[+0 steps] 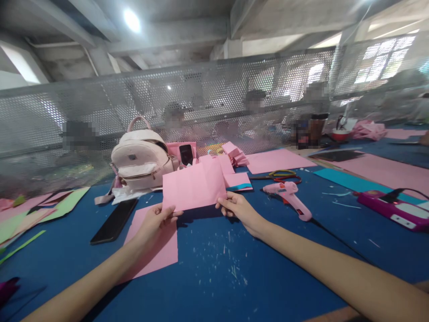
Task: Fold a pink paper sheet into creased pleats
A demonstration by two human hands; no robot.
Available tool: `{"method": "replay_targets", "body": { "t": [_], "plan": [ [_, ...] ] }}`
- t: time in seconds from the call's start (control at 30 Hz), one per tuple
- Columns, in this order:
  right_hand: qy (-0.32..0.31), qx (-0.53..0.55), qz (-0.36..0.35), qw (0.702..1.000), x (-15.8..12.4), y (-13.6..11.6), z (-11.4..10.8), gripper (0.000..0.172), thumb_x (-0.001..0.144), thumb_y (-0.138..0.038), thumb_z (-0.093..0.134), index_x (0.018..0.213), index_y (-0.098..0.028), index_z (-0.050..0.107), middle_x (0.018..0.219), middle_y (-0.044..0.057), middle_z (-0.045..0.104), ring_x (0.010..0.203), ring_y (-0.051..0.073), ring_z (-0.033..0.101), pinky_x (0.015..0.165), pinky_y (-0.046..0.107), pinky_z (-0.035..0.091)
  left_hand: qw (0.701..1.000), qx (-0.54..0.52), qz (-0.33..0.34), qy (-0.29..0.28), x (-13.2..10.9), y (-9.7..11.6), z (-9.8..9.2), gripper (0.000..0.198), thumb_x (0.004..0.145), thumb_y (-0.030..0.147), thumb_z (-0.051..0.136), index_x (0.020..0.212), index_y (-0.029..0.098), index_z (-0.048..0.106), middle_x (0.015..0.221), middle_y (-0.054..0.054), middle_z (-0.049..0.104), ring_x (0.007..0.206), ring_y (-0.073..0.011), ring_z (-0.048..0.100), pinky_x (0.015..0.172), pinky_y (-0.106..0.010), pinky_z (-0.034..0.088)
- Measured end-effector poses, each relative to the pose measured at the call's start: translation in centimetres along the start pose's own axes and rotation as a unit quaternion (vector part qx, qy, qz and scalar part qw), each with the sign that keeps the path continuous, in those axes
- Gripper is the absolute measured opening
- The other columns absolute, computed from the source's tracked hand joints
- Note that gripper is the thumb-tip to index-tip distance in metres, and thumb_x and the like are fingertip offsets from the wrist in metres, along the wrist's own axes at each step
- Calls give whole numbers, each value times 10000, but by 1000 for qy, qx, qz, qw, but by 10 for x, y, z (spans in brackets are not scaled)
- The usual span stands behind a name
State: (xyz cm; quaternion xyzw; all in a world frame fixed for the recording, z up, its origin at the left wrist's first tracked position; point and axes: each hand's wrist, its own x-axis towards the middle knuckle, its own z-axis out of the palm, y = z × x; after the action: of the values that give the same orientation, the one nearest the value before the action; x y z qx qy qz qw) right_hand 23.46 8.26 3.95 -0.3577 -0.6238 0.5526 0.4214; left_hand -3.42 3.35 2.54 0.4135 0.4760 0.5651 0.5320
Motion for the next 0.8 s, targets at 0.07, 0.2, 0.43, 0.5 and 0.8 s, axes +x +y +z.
{"method": "replay_targets", "body": {
  "t": [0.07,0.2,0.43,0.5,0.8],
  "plan": [
    [-3,9,-6,1000,1,0,0,414,768,-572,738,770,-175,624,596,-16,565,481,82,377,453,261,218,1000,-11,-10,-1,2,-2,-1,246,962,297,648,1146,136,623,1123,-76,649,940,-197,664,809,-378,576],
    [-4,18,-15,1000,1,-1,2,404,751,-559,756,774,-177,626,676,4,603,519,89,414,458,256,236,999,-31,-32,3,5,-3,-4,273,964,308,645,1175,138,613,1143,-84,640,953,-203,661,813,-383,575],
    [-1,12,-18,1000,1,-2,0,391,762,-550,750,767,-174,642,677,9,602,532,98,430,473,259,267,996,-69,-64,0,6,-1,-6,263,968,305,638,1175,145,613,1148,-82,638,944,-196,659,803,-373,577],
    [4,7,-18,1000,2,-1,-2,393,768,-555,742,762,-174,643,643,2,590,517,97,425,471,260,268,995,-80,-64,1,5,0,-5,253,965,292,644,1167,142,616,1138,-79,640,939,-195,660,796,-368,579],
    [27,-1,-18,999,-1,-3,-1,393,828,-561,671,726,-205,536,480,-49,543,425,103,493,459,255,277,990,-119,-72,12,5,5,-8,175,968,278,642,1071,137,636,1007,-47,662,843,-163,672,710,-307,582]
  ]
}}
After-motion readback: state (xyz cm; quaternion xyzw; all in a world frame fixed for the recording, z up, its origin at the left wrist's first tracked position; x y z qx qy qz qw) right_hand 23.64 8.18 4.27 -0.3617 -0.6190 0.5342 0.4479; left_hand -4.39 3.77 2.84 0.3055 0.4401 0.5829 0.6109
